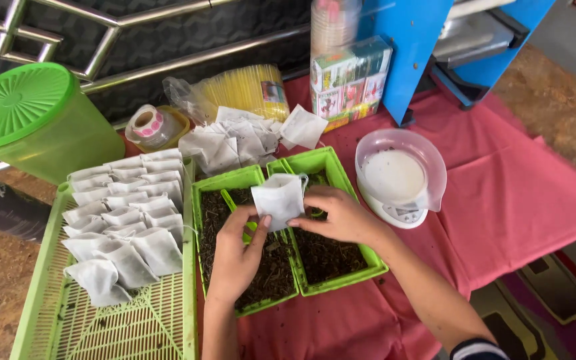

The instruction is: Filling small filter bags with tea leaves using a spoon and weighing them on a digital scale

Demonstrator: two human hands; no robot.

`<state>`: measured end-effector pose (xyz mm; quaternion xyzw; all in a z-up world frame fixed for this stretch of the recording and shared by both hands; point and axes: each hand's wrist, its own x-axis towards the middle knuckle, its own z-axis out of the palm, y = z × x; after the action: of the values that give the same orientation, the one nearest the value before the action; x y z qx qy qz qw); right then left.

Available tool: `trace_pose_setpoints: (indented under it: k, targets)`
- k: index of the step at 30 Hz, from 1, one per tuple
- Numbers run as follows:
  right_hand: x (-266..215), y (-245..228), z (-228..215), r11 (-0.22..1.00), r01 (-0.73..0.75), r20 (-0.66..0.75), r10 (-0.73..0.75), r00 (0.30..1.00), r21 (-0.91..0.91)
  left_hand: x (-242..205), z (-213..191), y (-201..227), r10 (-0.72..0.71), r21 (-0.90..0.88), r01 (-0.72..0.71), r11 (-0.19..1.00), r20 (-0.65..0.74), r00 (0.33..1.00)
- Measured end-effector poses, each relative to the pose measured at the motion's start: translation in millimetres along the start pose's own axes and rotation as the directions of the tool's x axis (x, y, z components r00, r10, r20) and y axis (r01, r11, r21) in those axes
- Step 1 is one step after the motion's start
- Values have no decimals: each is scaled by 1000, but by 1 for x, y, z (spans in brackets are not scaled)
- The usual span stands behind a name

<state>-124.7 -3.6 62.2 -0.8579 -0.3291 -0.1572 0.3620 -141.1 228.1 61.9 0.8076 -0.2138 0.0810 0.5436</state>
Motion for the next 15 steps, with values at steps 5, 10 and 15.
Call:
trace_pose_setpoints:
  k: [5,10,15]
  targets:
    - [0,-17,1,999,38,-49,-38,998,-1,-7,-3,16,42,102,-37,994,-54,998]
    - [4,-10,-7,999,32,-60,-30,998,39,-3,-2,31,8,90,-7,996,-4,1000]
    - [4,-20,-7,996,49,-108,-41,993,73,-7,3,14,-26,160,18,987,52,998]
